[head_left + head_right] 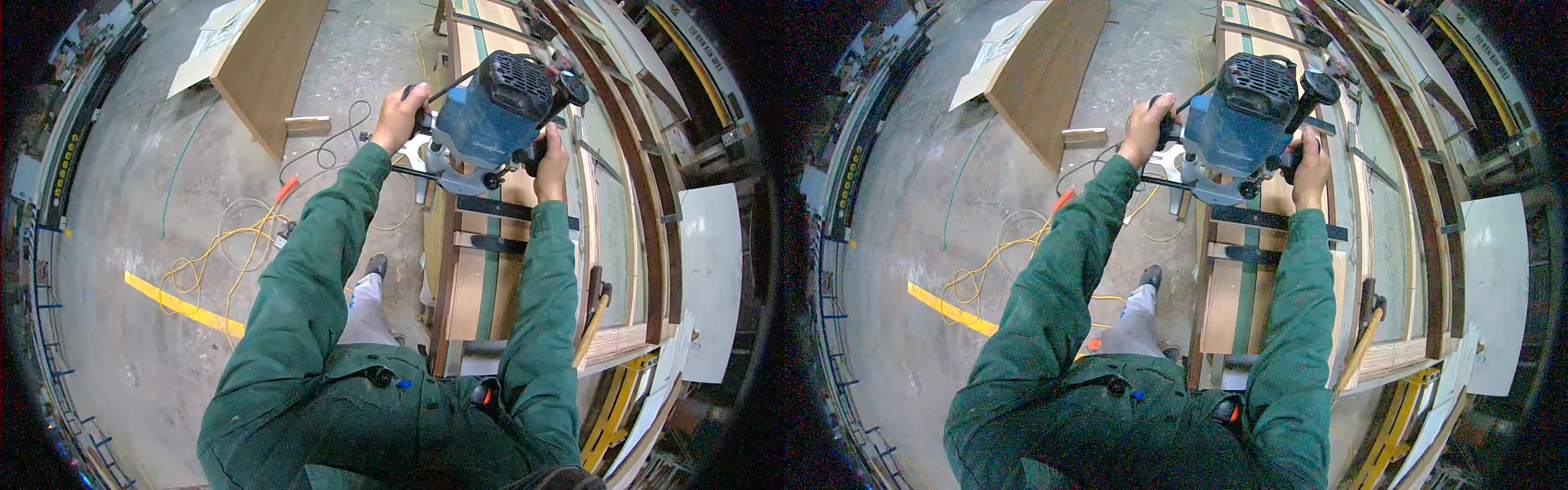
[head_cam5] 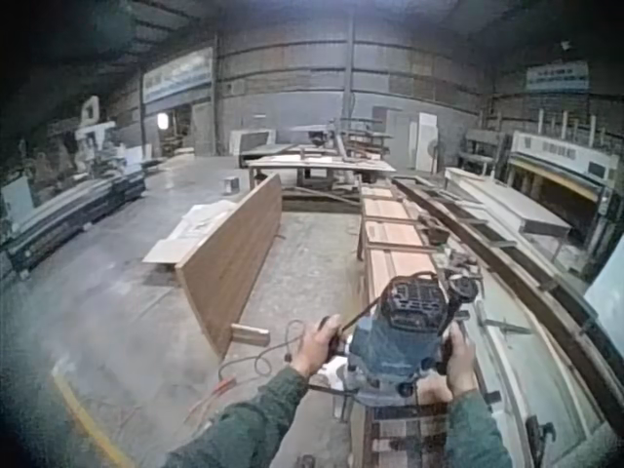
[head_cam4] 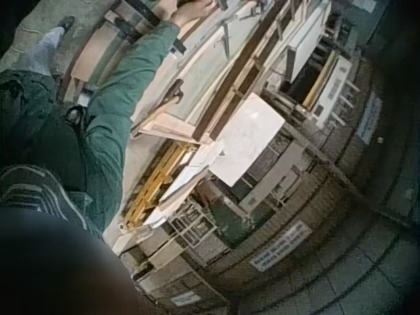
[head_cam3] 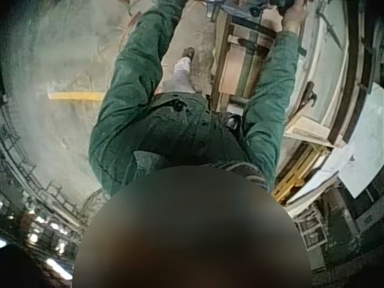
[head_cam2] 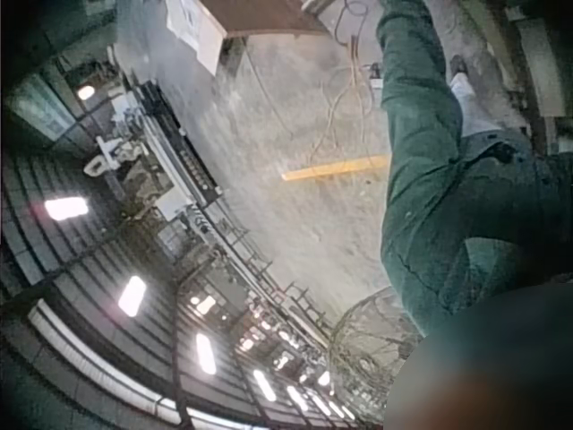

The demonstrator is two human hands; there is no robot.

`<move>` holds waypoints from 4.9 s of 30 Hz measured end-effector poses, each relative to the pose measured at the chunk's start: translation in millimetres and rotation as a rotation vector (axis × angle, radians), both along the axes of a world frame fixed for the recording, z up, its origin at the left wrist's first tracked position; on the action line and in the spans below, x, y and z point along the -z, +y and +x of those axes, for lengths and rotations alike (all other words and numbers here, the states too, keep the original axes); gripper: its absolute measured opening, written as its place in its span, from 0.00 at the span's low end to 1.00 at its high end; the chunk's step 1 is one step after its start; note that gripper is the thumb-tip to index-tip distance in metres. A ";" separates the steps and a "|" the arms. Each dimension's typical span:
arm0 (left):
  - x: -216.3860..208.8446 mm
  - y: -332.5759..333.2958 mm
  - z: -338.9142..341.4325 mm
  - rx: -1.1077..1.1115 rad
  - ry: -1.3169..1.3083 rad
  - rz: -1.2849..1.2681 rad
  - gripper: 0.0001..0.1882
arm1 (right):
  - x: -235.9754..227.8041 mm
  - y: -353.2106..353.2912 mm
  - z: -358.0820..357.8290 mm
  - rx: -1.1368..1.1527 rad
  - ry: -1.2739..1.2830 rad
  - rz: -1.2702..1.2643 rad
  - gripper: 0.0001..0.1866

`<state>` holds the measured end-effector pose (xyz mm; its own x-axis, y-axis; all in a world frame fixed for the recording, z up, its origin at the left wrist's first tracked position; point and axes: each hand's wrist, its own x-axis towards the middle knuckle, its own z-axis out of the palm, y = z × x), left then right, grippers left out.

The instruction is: Using a power drill to secure metal brackets and a plunge router to trim the edges of a wooden panel.

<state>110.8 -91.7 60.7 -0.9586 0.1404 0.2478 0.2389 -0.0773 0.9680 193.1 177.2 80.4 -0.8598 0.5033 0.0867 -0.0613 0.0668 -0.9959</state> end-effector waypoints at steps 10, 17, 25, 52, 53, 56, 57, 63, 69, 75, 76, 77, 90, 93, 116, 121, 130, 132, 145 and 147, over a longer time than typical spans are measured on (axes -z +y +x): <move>2.5 2.2 1.3 -0.004 -0.005 0.045 0.24 | 2.5 1.7 -0.7 -0.020 0.004 -0.001 0.26; 6.3 4.9 1.9 -0.005 0.017 0.089 0.24 | 4.7 4.4 -3.1 -0.015 0.003 0.005 0.27; 6.6 4.8 -0.3 0.003 0.012 0.107 0.22 | 6.7 3.9 -4.8 -0.009 0.068 0.012 0.26; 15.7 21.2 -34.2 0.001 0.011 0.124 0.23 | 30.6 29.4 -42.5 0.045 0.145 0.025 0.24; 15.8 18.6 -34.6 -0.007 0.002 0.101 0.24 | 29.3 26.0 -42.9 0.041 0.146 0.022 0.24; 15.4 15.6 -35.8 -0.012 -0.012 0.083 0.24 | 25.0 17.7 -41.7 0.018 0.103 0.002 0.24; 15.3 15.4 -36.3 -0.008 -0.020 0.090 0.24 | 23.5 15.6 -41.5 0.016 0.092 -0.011 0.25; 15.5 20.0 -40.2 0.008 -0.018 0.123 0.23 | 21.8 19.1 -43.6 0.031 0.067 0.022 0.25; 18.5 22.0 -46.4 0.034 -0.021 0.096 0.21 | 24.2 21.8 -49.1 0.028 0.085 0.038 0.26; 16.6 23.7 -48.1 0.019 -0.021 0.097 0.22 | 28.0 24.3 -54.0 0.033 0.084 0.046 0.27; 16.3 25.3 -48.5 0.021 -0.022 0.099 0.22 | 29.5 26.7 -55.0 0.039 0.094 0.056 0.27; 15.9 24.9 -48.8 0.020 -0.020 0.088 0.22 | 30.4 26.3 -55.5 0.037 0.092 0.056 0.27; 20.5 24.4 -57.8 0.014 -0.004 0.094 0.24 | 30.0 23.6 -59.6 0.030 0.132 0.046 0.28; 19.1 25.7 -57.6 -0.010 0.027 0.071 0.23 | 28.0 24.4 -58.9 0.012 0.120 0.051 0.27; 14.8 36.4 -47.9 -0.052 0.036 0.106 0.21 | 14.8 35.0 -64.2 -0.050 0.083 0.026 0.27; 14.5 38.3 -46.7 -0.060 0.032 0.097 0.21 | 15.6 41.3 -66.1 -0.092 0.115 0.043 0.26; 15.8 39.8 -43.5 -0.113 0.056 0.069 0.22 | 14.5 43.5 -69.3 -0.097 0.070 0.015 0.25; 14.5 40.8 -42.8 -0.114 0.059 0.068 0.22 | 11.6 45.3 -67.2 -0.105 0.066 0.026 0.25; 14.5 39.9 -40.6 -0.093 0.045 0.082 0.22 | 15.4 41.6 -66.8 -0.101 0.114 -0.045 0.23; 13.1 39.9 -39.4 -0.096 0.060 0.042 0.22 | 12.6 41.0 -62.4 -0.079 0.120 -0.029 0.23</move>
<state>71.3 -51.8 47.6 -0.9505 0.0371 0.3086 0.3043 -0.0916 0.9482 130.7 218.2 67.7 -0.8812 0.4382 0.1775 -0.1838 0.0284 -0.9825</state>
